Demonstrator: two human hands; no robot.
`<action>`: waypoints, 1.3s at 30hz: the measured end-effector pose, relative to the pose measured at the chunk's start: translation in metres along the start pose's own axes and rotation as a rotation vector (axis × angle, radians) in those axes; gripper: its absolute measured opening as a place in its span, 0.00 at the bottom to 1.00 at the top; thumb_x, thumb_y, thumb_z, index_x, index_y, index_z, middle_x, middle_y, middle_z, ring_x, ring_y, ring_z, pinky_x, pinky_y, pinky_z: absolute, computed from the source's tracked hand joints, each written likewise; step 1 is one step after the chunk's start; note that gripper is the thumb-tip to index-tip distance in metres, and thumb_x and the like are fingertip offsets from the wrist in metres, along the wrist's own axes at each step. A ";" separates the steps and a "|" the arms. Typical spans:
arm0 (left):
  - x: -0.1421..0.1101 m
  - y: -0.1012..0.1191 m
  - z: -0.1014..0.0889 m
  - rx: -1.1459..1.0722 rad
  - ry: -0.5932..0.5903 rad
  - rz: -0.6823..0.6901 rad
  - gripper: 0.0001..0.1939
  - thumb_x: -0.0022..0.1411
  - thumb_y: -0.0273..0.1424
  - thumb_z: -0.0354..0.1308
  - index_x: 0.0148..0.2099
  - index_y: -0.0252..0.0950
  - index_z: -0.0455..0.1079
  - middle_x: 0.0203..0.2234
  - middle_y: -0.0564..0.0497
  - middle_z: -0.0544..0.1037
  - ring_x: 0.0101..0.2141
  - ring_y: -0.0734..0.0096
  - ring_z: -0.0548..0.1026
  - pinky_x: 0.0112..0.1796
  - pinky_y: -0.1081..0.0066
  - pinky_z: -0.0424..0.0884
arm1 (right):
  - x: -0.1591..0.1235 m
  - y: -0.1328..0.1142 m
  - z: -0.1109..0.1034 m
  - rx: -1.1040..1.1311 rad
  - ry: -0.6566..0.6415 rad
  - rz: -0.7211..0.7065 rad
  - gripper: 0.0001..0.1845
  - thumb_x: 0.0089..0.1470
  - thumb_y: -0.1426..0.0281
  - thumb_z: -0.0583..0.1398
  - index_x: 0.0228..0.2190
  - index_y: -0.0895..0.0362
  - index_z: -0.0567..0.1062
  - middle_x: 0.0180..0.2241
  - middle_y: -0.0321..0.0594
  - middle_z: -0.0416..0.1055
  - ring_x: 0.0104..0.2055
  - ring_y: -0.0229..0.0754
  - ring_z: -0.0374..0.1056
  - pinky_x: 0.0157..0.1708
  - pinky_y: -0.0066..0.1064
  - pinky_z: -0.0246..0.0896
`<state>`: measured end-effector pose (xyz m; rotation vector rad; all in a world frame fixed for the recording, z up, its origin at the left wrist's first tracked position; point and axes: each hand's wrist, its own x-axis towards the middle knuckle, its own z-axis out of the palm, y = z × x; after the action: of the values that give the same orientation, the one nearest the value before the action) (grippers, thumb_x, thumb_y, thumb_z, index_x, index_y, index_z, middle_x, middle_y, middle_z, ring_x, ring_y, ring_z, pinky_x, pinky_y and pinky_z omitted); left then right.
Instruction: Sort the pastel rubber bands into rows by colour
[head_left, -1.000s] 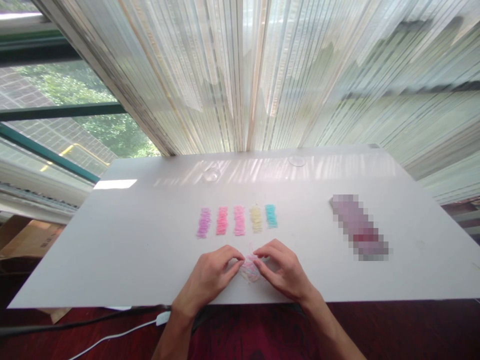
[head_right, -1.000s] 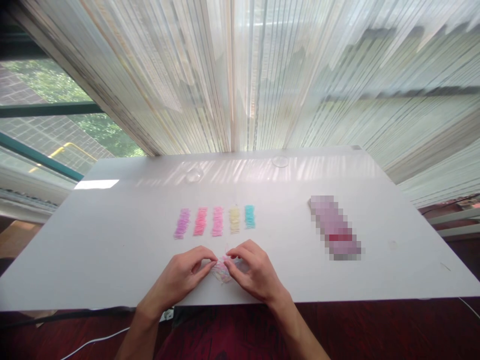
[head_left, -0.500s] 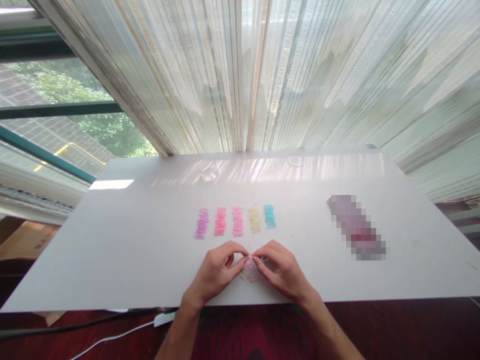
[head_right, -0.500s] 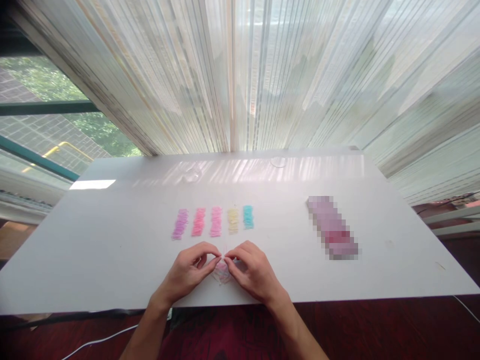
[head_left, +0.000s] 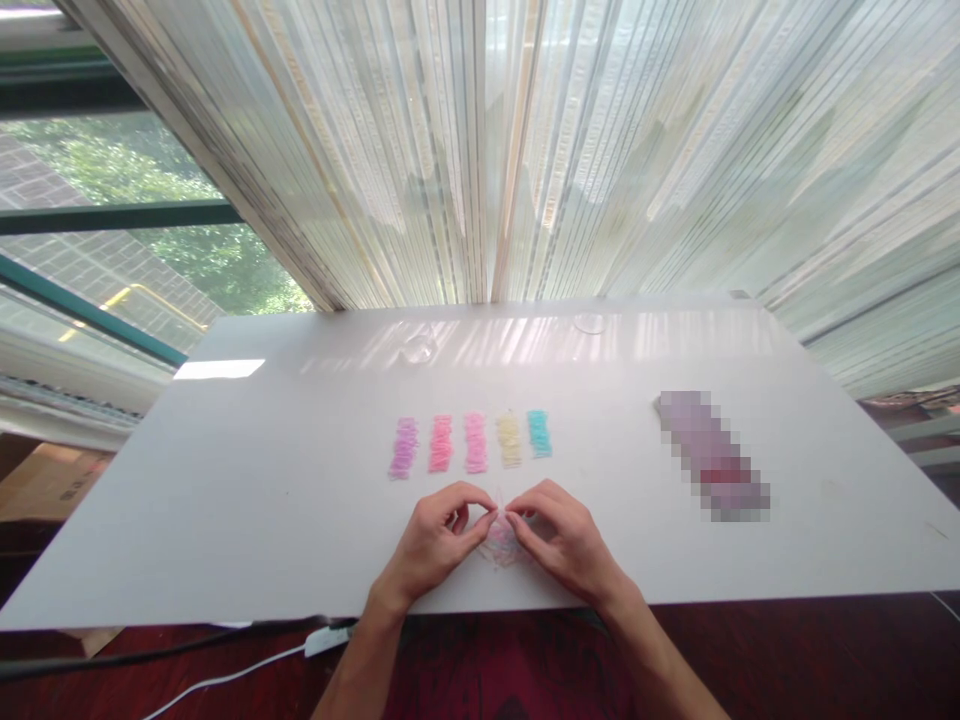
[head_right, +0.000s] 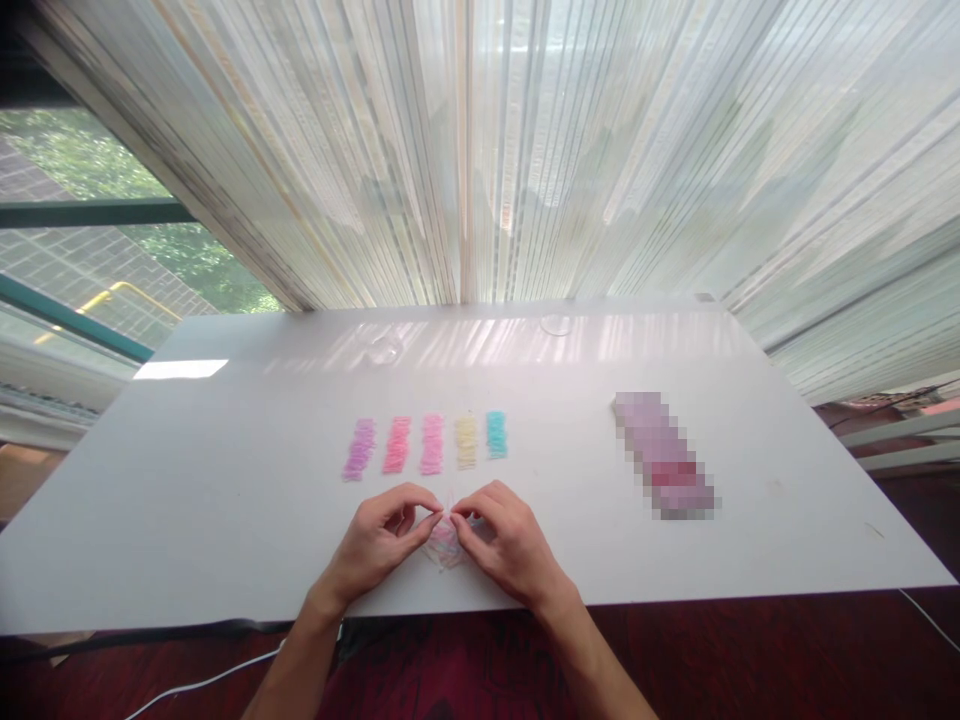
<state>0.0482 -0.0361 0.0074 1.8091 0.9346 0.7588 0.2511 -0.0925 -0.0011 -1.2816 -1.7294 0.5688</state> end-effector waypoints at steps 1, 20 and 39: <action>0.000 0.000 0.000 -0.003 0.003 0.001 0.04 0.65 0.29 0.61 0.40 0.35 0.77 0.29 0.51 0.77 0.23 0.77 0.63 0.24 0.77 0.63 | 0.000 0.000 0.000 0.000 -0.001 0.000 0.05 0.64 0.71 0.60 0.36 0.53 0.77 0.32 0.39 0.76 0.34 0.42 0.72 0.35 0.33 0.68; -0.009 -0.006 -0.007 0.081 0.013 0.062 0.06 0.68 0.31 0.60 0.45 0.36 0.76 0.38 0.48 0.78 0.24 0.77 0.64 0.26 0.76 0.67 | 0.021 0.018 -0.006 -0.199 0.106 0.013 0.06 0.63 0.74 0.60 0.37 0.52 0.77 0.32 0.39 0.75 0.35 0.44 0.72 0.37 0.36 0.71; -0.014 0.002 -0.009 0.289 -0.075 0.068 0.07 0.70 0.31 0.58 0.47 0.40 0.75 0.39 0.51 0.79 0.25 0.76 0.69 0.29 0.75 0.70 | 0.016 0.020 -0.002 -0.282 0.081 -0.019 0.09 0.61 0.77 0.59 0.37 0.53 0.77 0.33 0.40 0.73 0.37 0.46 0.70 0.38 0.38 0.70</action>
<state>0.0342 -0.0444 0.0108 2.1150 0.9757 0.6169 0.2618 -0.0712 -0.0096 -1.4596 -1.7975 0.2633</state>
